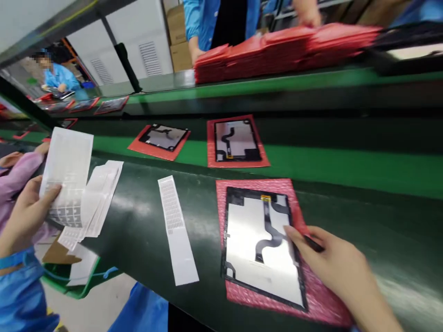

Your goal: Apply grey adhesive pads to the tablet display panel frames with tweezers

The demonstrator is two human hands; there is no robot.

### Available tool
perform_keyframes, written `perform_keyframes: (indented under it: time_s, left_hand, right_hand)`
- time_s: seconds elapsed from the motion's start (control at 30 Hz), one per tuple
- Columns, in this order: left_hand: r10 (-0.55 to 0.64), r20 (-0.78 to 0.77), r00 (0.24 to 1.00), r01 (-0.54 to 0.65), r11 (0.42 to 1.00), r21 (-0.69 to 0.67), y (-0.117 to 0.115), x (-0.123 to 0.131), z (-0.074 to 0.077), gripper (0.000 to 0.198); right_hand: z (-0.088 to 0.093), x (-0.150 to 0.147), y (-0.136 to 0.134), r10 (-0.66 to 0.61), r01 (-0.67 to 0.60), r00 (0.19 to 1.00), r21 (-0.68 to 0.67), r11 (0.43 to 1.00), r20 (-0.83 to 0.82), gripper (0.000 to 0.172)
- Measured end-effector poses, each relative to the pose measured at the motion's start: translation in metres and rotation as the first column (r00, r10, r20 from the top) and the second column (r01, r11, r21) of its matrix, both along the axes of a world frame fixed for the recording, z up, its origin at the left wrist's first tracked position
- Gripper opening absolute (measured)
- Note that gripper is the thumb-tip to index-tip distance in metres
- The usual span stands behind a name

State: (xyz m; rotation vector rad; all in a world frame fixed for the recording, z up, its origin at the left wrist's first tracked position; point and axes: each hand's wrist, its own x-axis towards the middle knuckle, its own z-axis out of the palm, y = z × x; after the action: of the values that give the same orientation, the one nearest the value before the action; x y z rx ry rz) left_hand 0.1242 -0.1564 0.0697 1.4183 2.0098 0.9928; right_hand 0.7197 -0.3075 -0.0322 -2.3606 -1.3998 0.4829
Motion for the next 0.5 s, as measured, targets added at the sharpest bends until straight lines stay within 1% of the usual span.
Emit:
perform_keyframes:
  time_s: [0.03,0.07,0.1,0.13,0.17,0.2,0.23,0.27,0.3,0.33,0.37,0.4,0.43,0.5]
  left_hand:
    - [-0.082,0.144,0.986,0.078,0.996,0.033,-0.003,0.021,0.000,0.046]
    - [-0.164,0.281,0.946,0.152,0.986,0.065,-0.006,0.047,-0.003,0.050]
    - [-0.244,0.390,0.888,0.233,0.970,0.075,-0.011,0.078,-0.010,0.055]
    - [-0.303,0.460,0.835,0.296,0.951,0.089,-0.017,0.112,-0.018,0.059]
    - [-0.375,0.506,0.777,0.382,0.919,0.094,-0.024,0.147,-0.029,0.059]
    - [-0.464,0.546,0.697,0.487,0.866,0.114,-0.031,0.182,-0.040,0.059]
    - [-0.526,0.609,0.594,0.570,0.809,0.143,-0.038,0.215,-0.050,0.059]
    - [-0.565,0.669,0.483,0.650,0.743,0.159,-0.046,0.245,-0.059,0.058]
    - [-0.587,0.708,0.393,0.714,0.680,0.168,-0.052,0.268,-0.067,0.058]
    - [-0.602,0.718,0.349,0.742,0.646,0.181,-0.058,0.285,-0.073,0.057]
    - [-0.610,0.723,0.323,0.760,0.623,0.186,-0.063,0.295,-0.077,0.056]
    - [-0.614,0.718,0.328,0.758,0.624,0.188,-0.066,0.298,-0.080,0.056]
    - [-0.613,0.703,0.361,0.742,0.645,0.182,-0.068,0.297,-0.083,0.055]
    - [-0.588,0.661,0.465,0.686,0.712,0.150,-0.070,0.282,-0.089,0.056]
  right_hand:
    - [0.003,-0.001,0.002,-0.003,0.003,1.000,-0.020,1.000,-0.030,0.054]
    - [0.006,-0.003,0.005,0.015,-0.017,0.998,-0.029,0.999,-0.067,0.055]
    - [0.010,-0.008,0.007,0.059,-0.062,0.993,-0.024,0.998,-0.104,0.055]
    - [0.014,-0.013,0.010,0.120,-0.122,0.984,-0.006,0.993,-0.130,0.054]
    - [0.017,-0.020,0.012,0.184,-0.184,0.971,0.015,0.983,-0.154,0.052]
    - [0.019,-0.026,0.013,0.234,-0.231,0.957,0.035,0.972,-0.172,0.051]
    - [0.020,-0.032,0.014,0.258,-0.254,0.950,0.049,0.966,-0.176,0.051]
    - [0.021,-0.039,0.014,0.251,-0.246,0.953,0.052,0.968,-0.167,0.051]
    - [0.021,-0.045,0.014,0.216,-0.212,0.966,0.043,0.976,-0.143,0.052]
    - [0.020,-0.052,0.014,0.164,-0.163,0.981,0.022,0.986,-0.103,0.052]
    - [0.019,-0.058,0.015,0.115,-0.116,0.992,-0.014,0.993,-0.047,0.052]
    - [0.017,-0.065,0.015,0.077,-0.076,0.997,-0.053,0.996,0.016,0.051]
    - [0.016,-0.071,0.016,0.061,-0.054,0.996,-0.089,0.995,0.072,0.051]
    - [0.011,-0.080,0.017,0.078,-0.060,0.989,-0.137,0.989,0.129,0.049]
